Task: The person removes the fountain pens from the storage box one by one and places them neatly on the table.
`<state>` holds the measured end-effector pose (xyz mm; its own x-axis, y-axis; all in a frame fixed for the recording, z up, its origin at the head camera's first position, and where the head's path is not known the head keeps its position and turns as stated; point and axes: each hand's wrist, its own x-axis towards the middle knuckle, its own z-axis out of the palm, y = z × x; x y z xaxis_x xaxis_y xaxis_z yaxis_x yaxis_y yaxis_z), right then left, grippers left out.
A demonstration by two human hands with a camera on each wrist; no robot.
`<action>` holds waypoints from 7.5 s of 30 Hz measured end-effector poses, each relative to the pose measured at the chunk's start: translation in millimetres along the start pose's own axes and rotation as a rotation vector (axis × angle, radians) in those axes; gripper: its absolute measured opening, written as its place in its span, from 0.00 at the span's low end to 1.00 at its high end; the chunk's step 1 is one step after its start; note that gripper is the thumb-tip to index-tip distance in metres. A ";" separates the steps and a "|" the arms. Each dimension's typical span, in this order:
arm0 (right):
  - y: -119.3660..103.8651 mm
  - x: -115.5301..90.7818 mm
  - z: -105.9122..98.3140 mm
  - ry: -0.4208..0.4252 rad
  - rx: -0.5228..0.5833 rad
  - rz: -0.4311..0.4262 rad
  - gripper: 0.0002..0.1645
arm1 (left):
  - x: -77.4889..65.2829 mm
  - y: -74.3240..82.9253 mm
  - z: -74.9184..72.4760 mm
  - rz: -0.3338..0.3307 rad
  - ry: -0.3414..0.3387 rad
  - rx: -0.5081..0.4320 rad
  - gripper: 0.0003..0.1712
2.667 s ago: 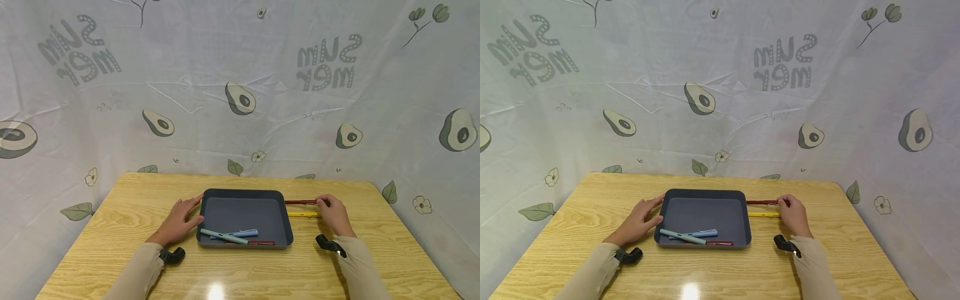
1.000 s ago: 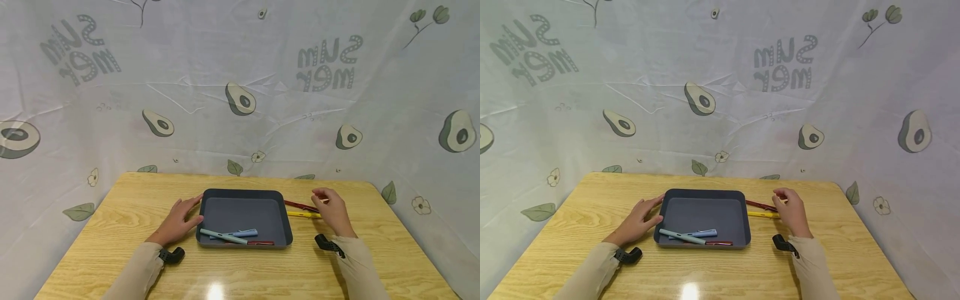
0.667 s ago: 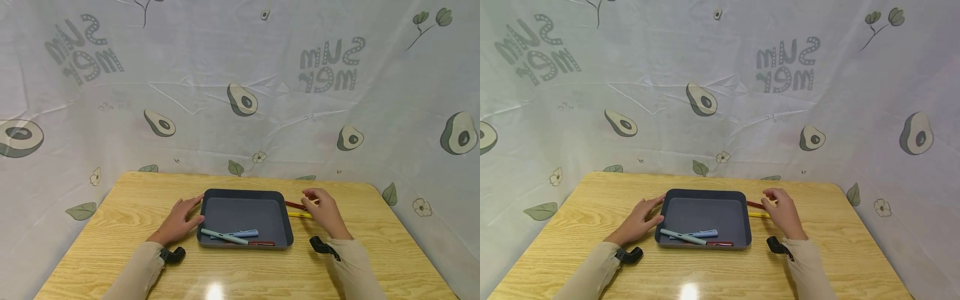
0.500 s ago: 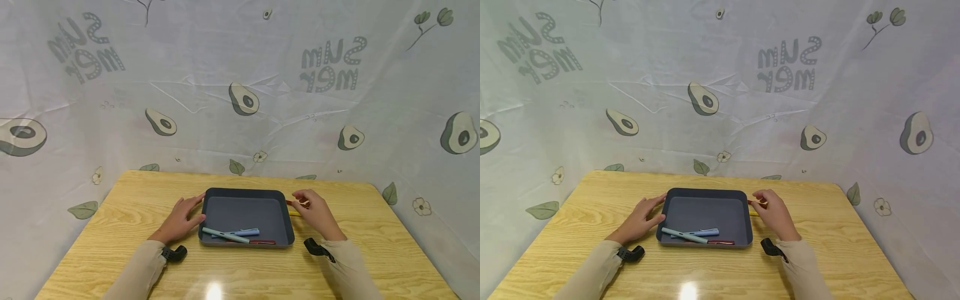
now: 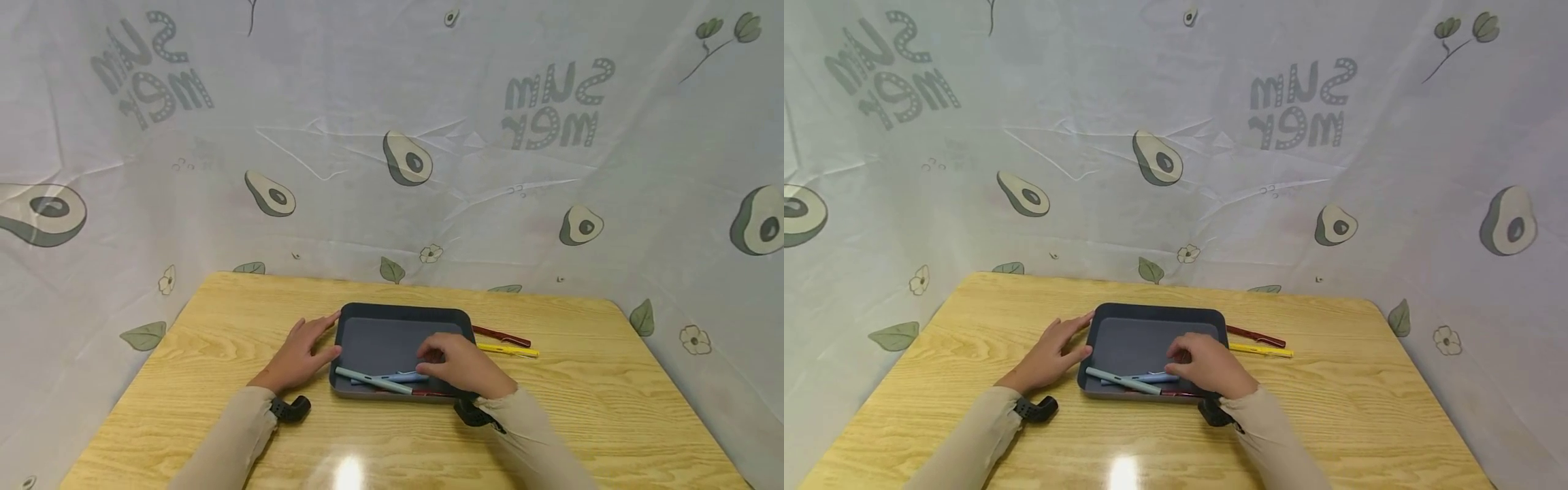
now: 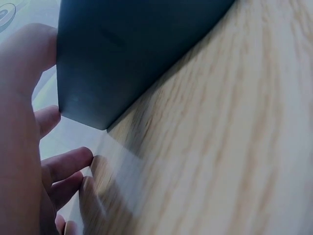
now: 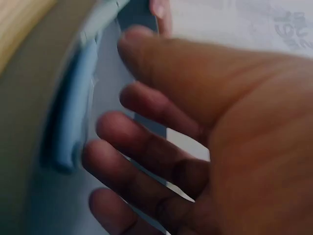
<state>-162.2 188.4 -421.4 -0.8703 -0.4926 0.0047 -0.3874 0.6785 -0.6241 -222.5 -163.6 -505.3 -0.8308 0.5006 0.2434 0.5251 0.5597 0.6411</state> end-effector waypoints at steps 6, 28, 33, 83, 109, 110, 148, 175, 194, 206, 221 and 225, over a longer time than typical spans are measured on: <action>-3.4 11.7 16.6 -0.165 0.093 -0.047 0.07 | 2.6 0.8 -0.6 0.004 -0.005 0.008 0.43; 14.3 8.3 2.9 0.001 -0.017 -0.099 0.09 | 4.7 -2.8 -1.2 -0.006 -0.003 0.014 0.43; 21.4 3.1 -1.0 0.039 -0.012 -0.094 0.09 | 4.1 -3.5 -1.0 -0.018 -0.014 0.010 0.43; 75.2 -45.0 -66.5 0.339 0.059 0.103 0.10 | 1.3 -3.3 0.3 -0.007 -0.008 0.033 0.42; 122.4 -74.2 -92.0 0.453 -0.050 0.312 0.21 | 1.3 -1.8 -1.7 -0.004 -0.007 0.016 0.42; 125.8 -74.8 -90.6 0.447 -0.048 0.326 0.21 | 1.3 -2.4 -1.4 0.000 -0.005 0.018 0.42; 156.2 -70.7 -74.4 0.323 -0.063 0.429 0.18 | 1.7 1.3 -1.0 0.012 0.006 0.042 0.41; 145.0 -69.1 -80.1 0.409 -0.061 0.408 0.20 | 2.1 -2.2 -0.2 -0.001 -0.010 0.034 0.42; 91.2 -43.1 -72.9 0.444 -0.078 0.219 0.16 | 2.5 -1.9 -3.3 -0.004 -0.020 0.019 0.42; 79.3 -34.5 -59.7 0.388 -0.053 0.178 0.14 | 1.9 -5.0 -1.1 0.015 -0.003 0.024 0.42; 69.6 -30.6 -57.9 0.352 -0.072 0.127 0.12 | 5.2 -1.4 -1.9 0.030 -0.014 0.032 0.43; 69.9 -31.6 -56.7 0.329 -0.069 0.120 0.12 | 7.0 -2.1 -1.2 0.035 -0.022 0.028 0.42</action>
<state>-179.1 282.2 -420.9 -0.9579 -0.2127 0.1930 -0.2862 0.7618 -0.5812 -229.6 -162.1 -504.0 -0.8076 0.5344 0.2494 0.5592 0.5598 0.6114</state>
